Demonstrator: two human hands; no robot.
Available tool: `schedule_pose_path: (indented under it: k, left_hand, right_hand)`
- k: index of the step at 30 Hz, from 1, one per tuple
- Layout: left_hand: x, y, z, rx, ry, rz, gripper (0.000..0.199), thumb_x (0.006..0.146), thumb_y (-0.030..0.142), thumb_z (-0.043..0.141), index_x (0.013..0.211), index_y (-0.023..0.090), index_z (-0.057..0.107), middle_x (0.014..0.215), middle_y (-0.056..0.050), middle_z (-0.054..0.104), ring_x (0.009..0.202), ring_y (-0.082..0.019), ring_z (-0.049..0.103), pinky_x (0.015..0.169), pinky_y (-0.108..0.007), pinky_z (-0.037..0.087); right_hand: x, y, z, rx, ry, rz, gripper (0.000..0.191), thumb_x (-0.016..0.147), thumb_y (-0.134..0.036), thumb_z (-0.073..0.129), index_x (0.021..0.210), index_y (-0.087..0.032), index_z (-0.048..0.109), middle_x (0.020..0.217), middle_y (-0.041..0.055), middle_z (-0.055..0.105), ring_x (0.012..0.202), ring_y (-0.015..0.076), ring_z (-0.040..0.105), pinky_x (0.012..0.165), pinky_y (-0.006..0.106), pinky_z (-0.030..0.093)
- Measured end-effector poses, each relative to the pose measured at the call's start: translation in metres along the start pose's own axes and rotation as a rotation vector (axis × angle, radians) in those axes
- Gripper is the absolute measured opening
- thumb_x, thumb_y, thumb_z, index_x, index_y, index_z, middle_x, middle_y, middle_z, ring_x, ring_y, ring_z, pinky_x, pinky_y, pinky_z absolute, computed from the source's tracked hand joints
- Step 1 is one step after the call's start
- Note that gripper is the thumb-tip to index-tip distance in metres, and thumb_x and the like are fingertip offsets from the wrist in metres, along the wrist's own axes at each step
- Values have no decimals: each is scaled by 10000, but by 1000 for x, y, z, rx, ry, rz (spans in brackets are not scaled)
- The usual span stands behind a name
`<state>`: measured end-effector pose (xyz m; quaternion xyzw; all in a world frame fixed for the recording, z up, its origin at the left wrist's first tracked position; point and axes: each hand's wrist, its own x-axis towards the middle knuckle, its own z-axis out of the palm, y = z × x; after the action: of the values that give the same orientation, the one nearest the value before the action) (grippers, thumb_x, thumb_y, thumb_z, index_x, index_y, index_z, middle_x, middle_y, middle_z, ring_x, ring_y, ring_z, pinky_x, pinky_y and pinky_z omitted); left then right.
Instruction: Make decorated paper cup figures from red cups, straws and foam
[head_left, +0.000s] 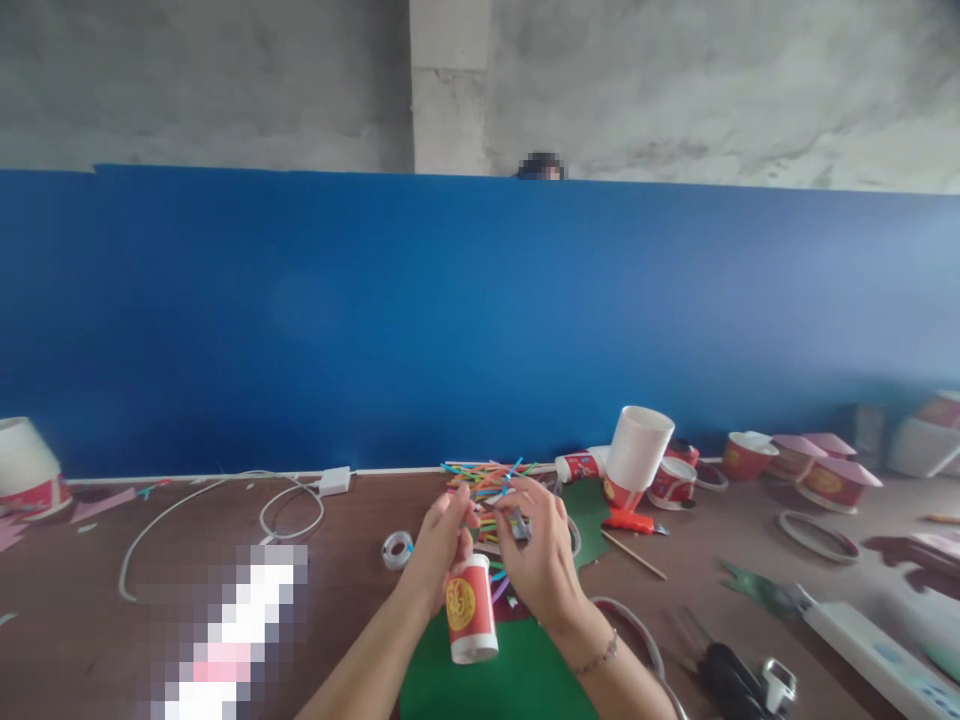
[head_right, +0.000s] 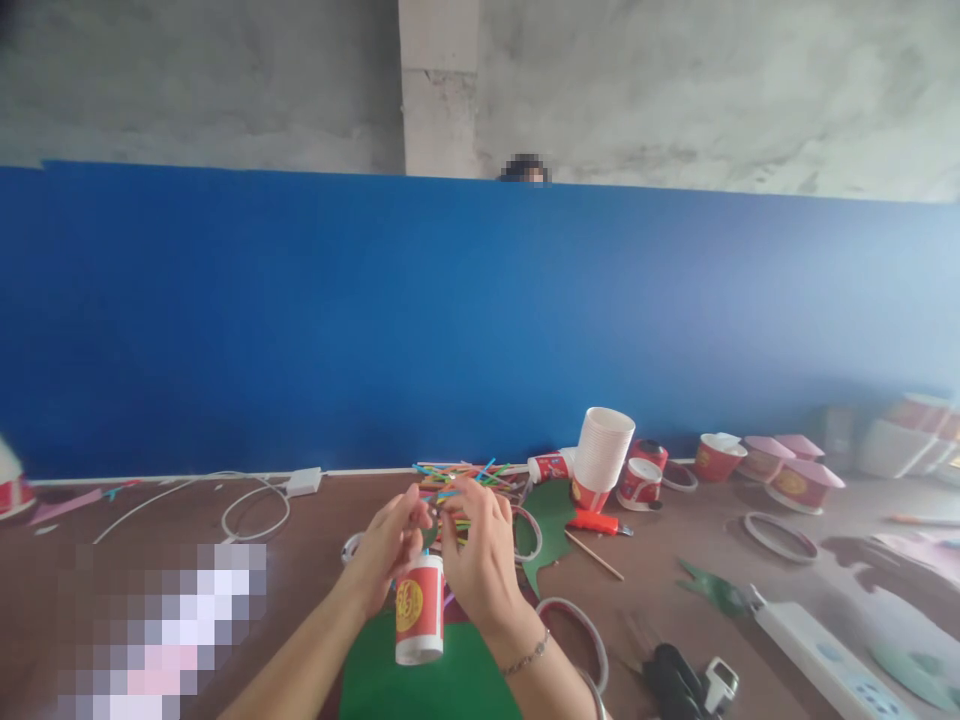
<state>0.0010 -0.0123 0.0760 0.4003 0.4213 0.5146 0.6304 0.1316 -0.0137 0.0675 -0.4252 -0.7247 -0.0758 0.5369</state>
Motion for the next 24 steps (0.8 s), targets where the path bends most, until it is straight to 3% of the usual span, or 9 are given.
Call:
schedule_pose_path:
  k: [2,8,11,14,17,24]
  left_hand:
    - [2,1,-3,60,-7,20,453,682,600,602,654,156,511,486,70,410,359,-30,253,353,-184,104]
    - [6,3,-8,92,-59,6,347,668,466,636,583,153,512,411,78,370,361,-35,234,370,-192,117]
    - [7,3,-10,142,0,47,294,669,419,624,589,151,531,400,85,359,367,-36,233,384,-185,154]
    - [9,4,-11,251,78,141,244,680,380,614,617,151,559,428,70,419,381,-50,304,404,-182,225]
    - [8,5,-11,370,65,263,221,715,358,587,643,149,589,505,34,511,447,-82,413,445,-192,301]
    - [3,3,-10,523,3,356,235,779,345,531,726,137,629,614,-5,582,568,-125,493,541,-213,371]
  right_hand:
    - [1,3,-1,-48,-15,-58,278,827,-110,474,1092,-193,488,940,87,667,918,226,617,832,396,421]
    - [2,1,-4,6,-155,-121,304,825,-86,471,1102,-209,493,875,57,666,851,216,601,783,374,423]
    - [6,-1,-6,139,-200,-9,279,803,-106,500,1062,-212,505,945,61,642,914,212,578,820,366,432]
    - [10,0,-6,326,-214,202,120,819,-200,512,938,-208,519,1015,71,608,960,199,562,811,323,462]
    - [12,4,-3,413,-262,331,110,850,-269,478,795,-202,546,1008,76,610,949,194,570,776,300,477]
    - [11,8,-2,311,-295,318,124,832,-222,491,743,-197,573,970,76,626,971,214,557,852,356,446]
